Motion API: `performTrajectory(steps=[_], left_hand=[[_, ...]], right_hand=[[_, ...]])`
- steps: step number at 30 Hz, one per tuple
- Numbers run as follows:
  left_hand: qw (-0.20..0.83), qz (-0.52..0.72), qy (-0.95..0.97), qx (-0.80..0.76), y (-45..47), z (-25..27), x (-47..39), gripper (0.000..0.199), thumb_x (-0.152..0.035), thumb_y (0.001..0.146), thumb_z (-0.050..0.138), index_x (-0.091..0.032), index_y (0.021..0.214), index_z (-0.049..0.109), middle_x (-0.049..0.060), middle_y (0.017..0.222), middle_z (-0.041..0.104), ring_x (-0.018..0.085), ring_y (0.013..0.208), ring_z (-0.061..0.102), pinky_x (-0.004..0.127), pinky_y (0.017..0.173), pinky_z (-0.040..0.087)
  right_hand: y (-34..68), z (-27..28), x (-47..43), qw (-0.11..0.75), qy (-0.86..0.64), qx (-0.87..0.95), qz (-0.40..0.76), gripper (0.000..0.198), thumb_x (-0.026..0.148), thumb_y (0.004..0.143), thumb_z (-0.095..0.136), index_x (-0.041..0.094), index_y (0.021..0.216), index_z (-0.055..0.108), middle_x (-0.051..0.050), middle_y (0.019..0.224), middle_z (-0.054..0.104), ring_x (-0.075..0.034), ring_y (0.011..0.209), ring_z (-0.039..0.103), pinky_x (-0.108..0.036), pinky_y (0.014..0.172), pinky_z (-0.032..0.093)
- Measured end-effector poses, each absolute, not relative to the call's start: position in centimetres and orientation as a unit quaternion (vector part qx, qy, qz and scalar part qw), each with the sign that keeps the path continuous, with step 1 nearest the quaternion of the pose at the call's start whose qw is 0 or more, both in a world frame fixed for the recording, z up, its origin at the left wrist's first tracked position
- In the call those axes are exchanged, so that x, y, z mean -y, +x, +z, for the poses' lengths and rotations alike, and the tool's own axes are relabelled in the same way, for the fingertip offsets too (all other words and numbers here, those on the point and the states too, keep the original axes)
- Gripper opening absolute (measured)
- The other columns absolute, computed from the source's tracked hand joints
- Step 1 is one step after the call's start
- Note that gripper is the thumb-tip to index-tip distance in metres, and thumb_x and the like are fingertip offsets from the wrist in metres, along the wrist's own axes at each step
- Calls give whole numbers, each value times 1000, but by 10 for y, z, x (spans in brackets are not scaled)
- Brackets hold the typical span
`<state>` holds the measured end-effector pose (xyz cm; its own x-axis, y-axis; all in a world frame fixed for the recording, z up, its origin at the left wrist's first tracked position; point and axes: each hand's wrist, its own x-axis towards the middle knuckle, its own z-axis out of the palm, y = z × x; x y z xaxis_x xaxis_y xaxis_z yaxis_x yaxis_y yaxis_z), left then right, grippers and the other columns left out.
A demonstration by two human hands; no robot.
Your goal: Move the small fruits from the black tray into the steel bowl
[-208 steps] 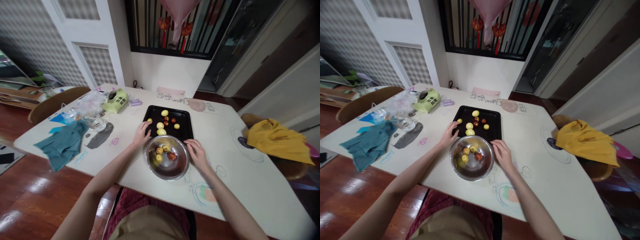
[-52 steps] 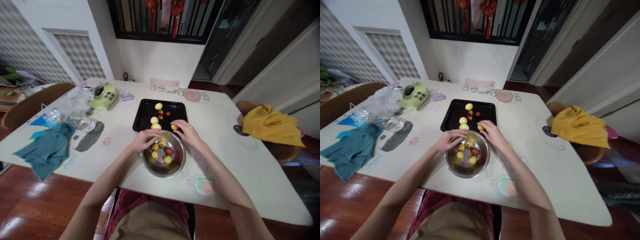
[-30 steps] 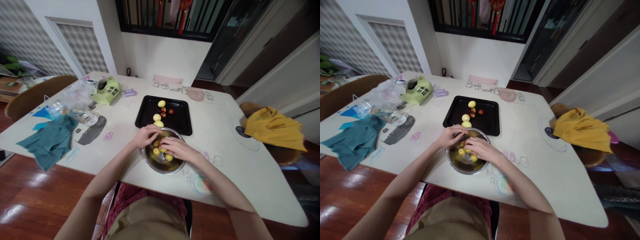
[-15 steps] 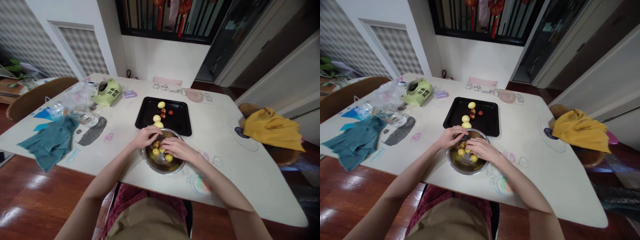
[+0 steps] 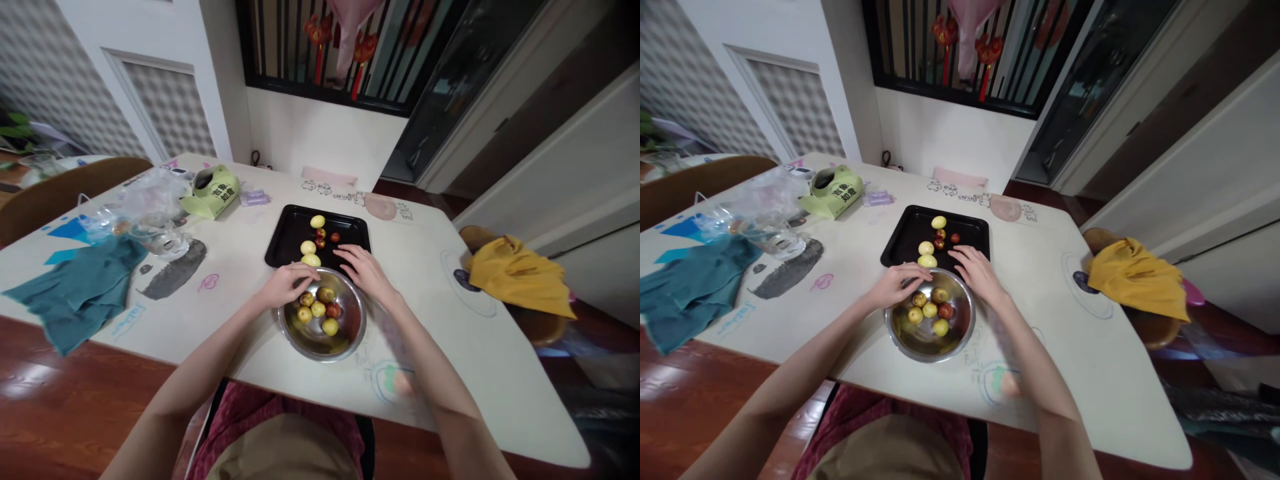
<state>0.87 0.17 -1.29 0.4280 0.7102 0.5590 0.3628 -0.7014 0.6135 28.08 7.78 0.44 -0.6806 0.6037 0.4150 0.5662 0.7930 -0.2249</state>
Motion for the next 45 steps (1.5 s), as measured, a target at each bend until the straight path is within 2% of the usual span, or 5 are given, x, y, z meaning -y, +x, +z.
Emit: performTrajectory(steps=[9,16,24,36,45], left_hand=[[212,421,815,-337,10,-13,0,22,-21,105,55,-19,108,77,8,113,81,22,110,76,35,99,60],[220,416,815,-337,10,-13,0,22,-22,105,55,-20,108,77,8,113,80,21,109,76,35,99,59],[217,410,818,-342,9,-13,0,24,-24,106,54,-19,108,78,9,113,81,21,110,76,36,100,59],[217,416,819,-330,9,-15,-3,24,-23,104,55,-19,109,78,9,112,81,23,108,76,38,101,59],[206,410,822,-337,7,-13,-2,24,-23,104,56,-18,108,79,9,111,81,22,108,76,37,100,59]], right_hand=[[256,-33,-156,202,-415,886,41,63,11,98,50,24,159,48,-16,164,48,-32,150,47,-59,116,49],[254,-47,-167,187,-426,884,43,55,5,97,47,19,149,58,-15,153,58,-28,137,58,-49,114,53],[253,-39,-156,171,-406,898,24,37,4,95,53,19,126,69,-13,126,69,-28,113,65,-45,97,61],[272,36,-41,310,-286,901,105,32,25,107,52,27,136,65,-12,135,68,-29,126,65,-52,110,56],[256,43,16,150,-169,947,230,24,19,105,59,23,127,68,-10,130,72,-25,123,68,-43,108,57]])
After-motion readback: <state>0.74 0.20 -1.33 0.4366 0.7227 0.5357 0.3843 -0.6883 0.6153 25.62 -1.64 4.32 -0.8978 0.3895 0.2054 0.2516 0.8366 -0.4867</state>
